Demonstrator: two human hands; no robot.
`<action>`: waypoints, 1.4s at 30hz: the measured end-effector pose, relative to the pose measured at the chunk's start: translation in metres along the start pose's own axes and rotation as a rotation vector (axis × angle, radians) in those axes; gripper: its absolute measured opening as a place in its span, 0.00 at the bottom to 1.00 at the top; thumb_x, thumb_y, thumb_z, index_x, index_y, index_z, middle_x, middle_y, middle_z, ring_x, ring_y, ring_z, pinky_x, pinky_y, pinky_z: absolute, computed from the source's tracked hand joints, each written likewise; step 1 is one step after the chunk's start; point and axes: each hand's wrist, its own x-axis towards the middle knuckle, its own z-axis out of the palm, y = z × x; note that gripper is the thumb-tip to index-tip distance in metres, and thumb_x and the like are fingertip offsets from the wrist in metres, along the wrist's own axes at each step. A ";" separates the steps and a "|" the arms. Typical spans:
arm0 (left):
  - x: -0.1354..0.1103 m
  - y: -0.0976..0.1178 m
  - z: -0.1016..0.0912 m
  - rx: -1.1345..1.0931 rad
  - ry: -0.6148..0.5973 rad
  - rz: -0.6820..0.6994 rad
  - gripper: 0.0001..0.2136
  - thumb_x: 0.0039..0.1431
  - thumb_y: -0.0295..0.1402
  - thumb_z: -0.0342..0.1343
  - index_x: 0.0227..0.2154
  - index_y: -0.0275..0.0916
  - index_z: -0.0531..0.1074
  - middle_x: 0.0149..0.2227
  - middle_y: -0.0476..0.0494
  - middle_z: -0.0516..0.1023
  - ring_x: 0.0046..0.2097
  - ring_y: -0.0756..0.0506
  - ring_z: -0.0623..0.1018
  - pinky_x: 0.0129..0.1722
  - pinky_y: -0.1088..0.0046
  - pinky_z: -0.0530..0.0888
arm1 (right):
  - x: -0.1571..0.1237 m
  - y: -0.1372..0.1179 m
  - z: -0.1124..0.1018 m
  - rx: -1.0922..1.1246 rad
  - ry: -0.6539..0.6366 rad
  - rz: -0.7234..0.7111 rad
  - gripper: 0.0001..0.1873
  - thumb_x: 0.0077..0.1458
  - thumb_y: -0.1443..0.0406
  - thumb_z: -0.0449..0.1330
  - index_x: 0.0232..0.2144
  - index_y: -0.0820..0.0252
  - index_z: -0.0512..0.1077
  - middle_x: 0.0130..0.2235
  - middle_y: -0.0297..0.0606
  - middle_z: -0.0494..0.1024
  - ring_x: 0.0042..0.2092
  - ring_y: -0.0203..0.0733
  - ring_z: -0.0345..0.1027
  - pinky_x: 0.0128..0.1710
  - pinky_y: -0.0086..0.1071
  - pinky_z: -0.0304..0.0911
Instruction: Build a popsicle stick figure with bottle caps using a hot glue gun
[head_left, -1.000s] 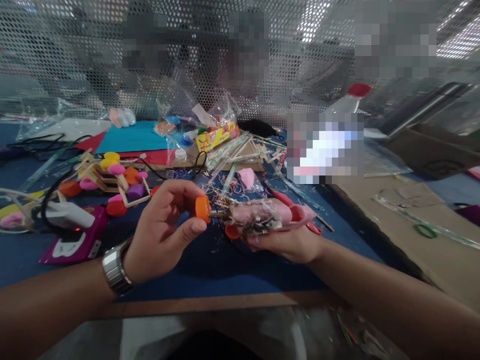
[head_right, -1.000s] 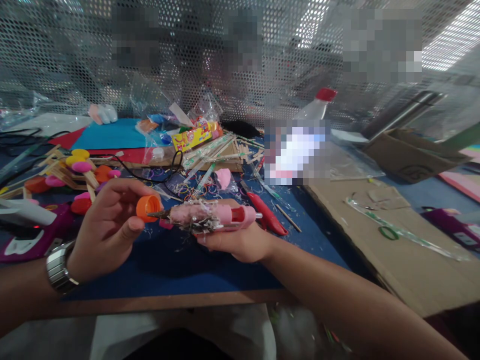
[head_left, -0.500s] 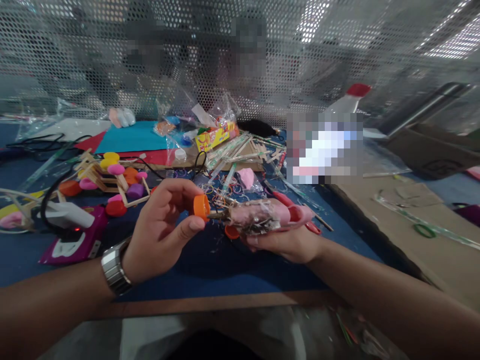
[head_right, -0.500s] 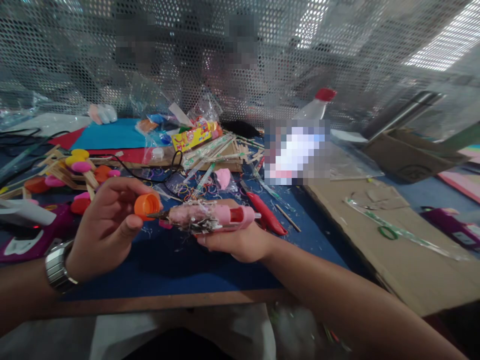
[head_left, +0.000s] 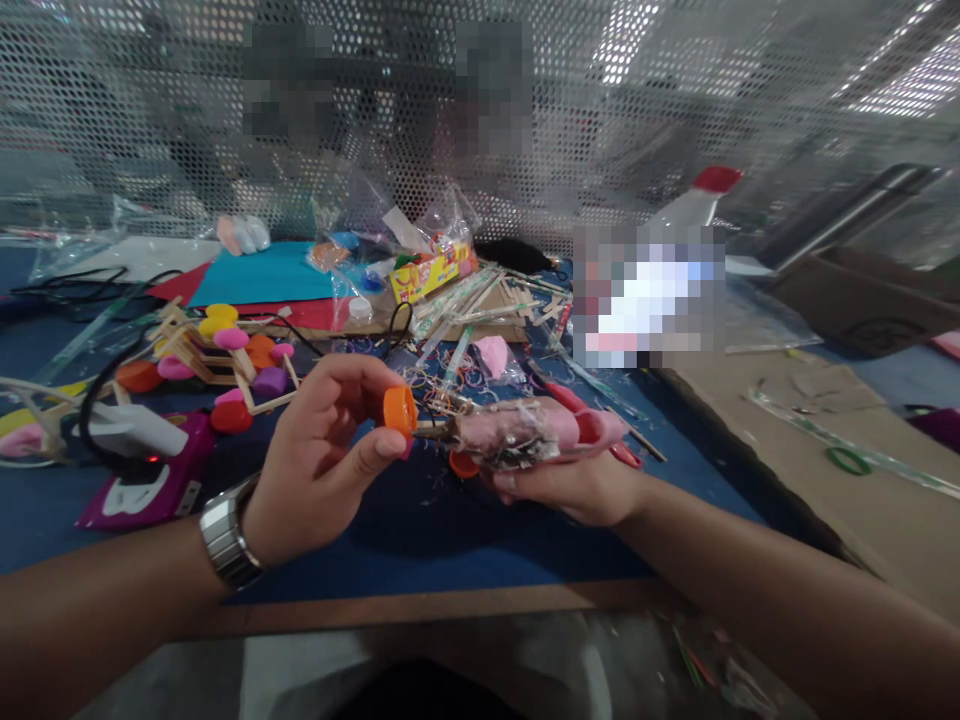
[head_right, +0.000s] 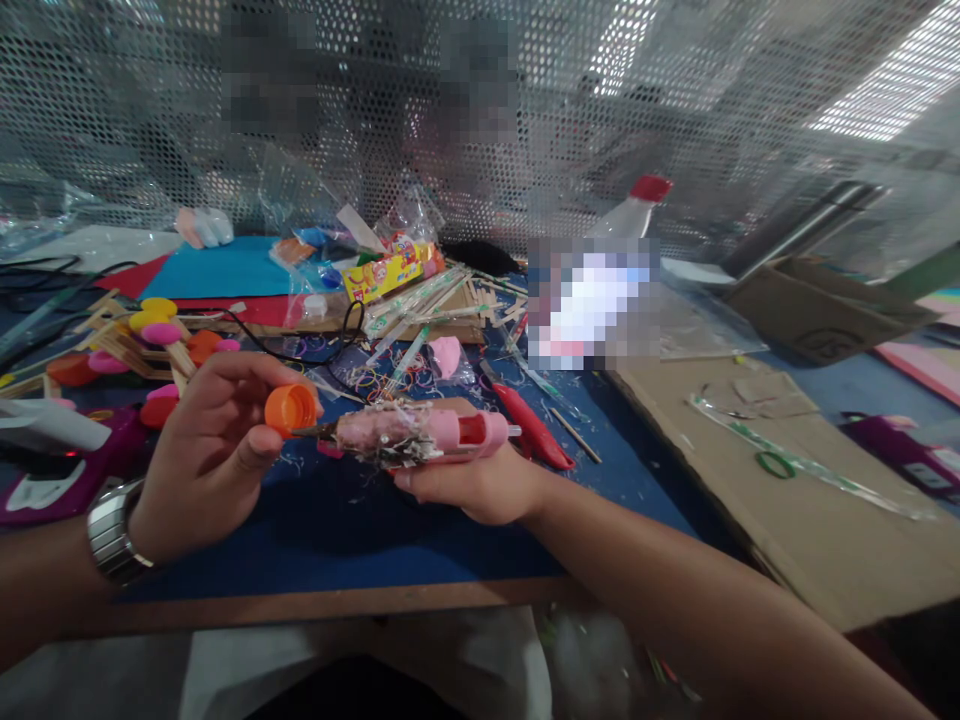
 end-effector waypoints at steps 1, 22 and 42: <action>0.000 0.000 0.000 -0.006 -0.006 0.006 0.15 0.63 0.47 0.65 0.44 0.42 0.73 0.33 0.46 0.77 0.32 0.47 0.77 0.31 0.71 0.79 | 0.000 0.000 0.000 0.004 -0.002 0.003 0.15 0.63 0.58 0.66 0.50 0.55 0.81 0.34 0.37 0.77 0.34 0.38 0.72 0.25 0.25 0.66; 0.000 -0.001 0.000 -0.071 0.006 -0.009 0.15 0.63 0.45 0.66 0.44 0.42 0.74 0.34 0.46 0.77 0.31 0.48 0.77 0.28 0.73 0.79 | -0.001 0.004 -0.001 -0.055 0.020 0.008 0.24 0.63 0.51 0.66 0.56 0.54 0.79 0.34 0.39 0.79 0.30 0.36 0.70 0.24 0.26 0.67; 0.001 0.000 -0.001 -0.048 0.017 0.011 0.15 0.64 0.46 0.65 0.44 0.41 0.75 0.34 0.47 0.77 0.32 0.49 0.77 0.30 0.74 0.78 | 0.002 -0.001 -0.001 -0.107 0.007 0.018 0.23 0.63 0.55 0.65 0.57 0.56 0.79 0.49 0.46 0.82 0.39 0.41 0.76 0.24 0.24 0.67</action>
